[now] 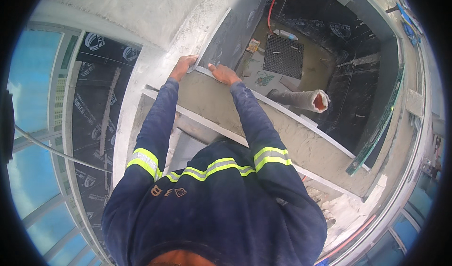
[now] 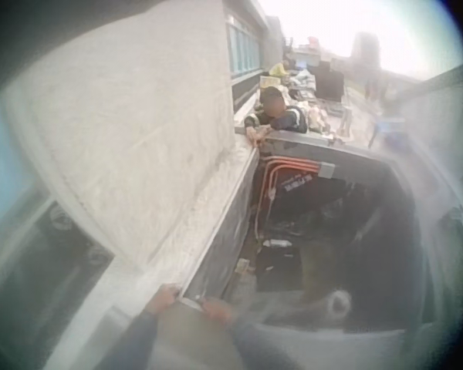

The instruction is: The person uses a handheld angle grinder to cut a stone slab, then lifts and positions the slab into a curved recess. They adjust the slab by hand and use a spirit level to check alignment, making small repositioning adjustments until the slab sits flush.

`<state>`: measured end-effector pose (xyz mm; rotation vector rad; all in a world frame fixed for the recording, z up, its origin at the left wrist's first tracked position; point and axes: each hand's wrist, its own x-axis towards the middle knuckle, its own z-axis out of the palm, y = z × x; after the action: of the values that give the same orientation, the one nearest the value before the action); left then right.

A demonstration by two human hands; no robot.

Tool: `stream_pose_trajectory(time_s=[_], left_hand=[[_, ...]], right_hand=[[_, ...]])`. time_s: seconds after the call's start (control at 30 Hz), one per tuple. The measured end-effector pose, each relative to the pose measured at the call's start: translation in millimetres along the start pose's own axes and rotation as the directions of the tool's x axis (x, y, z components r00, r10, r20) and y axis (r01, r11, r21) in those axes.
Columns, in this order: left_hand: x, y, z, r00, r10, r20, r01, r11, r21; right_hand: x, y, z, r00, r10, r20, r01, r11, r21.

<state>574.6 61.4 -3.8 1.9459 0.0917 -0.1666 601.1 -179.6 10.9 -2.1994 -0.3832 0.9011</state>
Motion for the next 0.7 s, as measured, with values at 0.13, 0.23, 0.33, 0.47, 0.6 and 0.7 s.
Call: stream_pose_trajectory(time_s=[0.13,0.23,0.33,0.47,0.6,0.7], left_hand=[[-18.3,16.2,7.3,0.992,0.097,-0.076,-0.079,0.976,0.204],[-34.6,26.7,16.8,0.981,0.044,-0.186,-0.021,0.992,0.124],[-41.6,26.5,22.6,0.953,0.095,-0.289,-0.036,0.979,0.203],[-46.0,20.5,33.1,0.919,0.032,-0.394,0.036,0.986,0.162],[-44.6,13.3,41.8,0.892,0.078,-0.446,0.020,0.977,0.210],[-50.8,-0.9,49.8,0.839,0.192,-0.509,-0.016,0.944,0.330]], right_hand=[[-2.7,4.9,-5.3,0.999,-0.035,0.030,0.035,0.999,-0.012],[-5.2,8.7,-5.9,0.987,-0.156,0.027,0.156,0.988,-0.004],[-8.2,2.4,-1.7,0.972,-0.236,-0.022,0.236,0.972,0.016],[-5.8,-12.7,6.0,0.976,-0.211,-0.046,0.212,0.977,0.022],[16.2,-37.8,7.0,0.997,0.046,-0.070,-0.045,0.999,0.015],[19.6,-53.6,8.5,0.993,0.097,-0.070,-0.097,0.995,0.012]])
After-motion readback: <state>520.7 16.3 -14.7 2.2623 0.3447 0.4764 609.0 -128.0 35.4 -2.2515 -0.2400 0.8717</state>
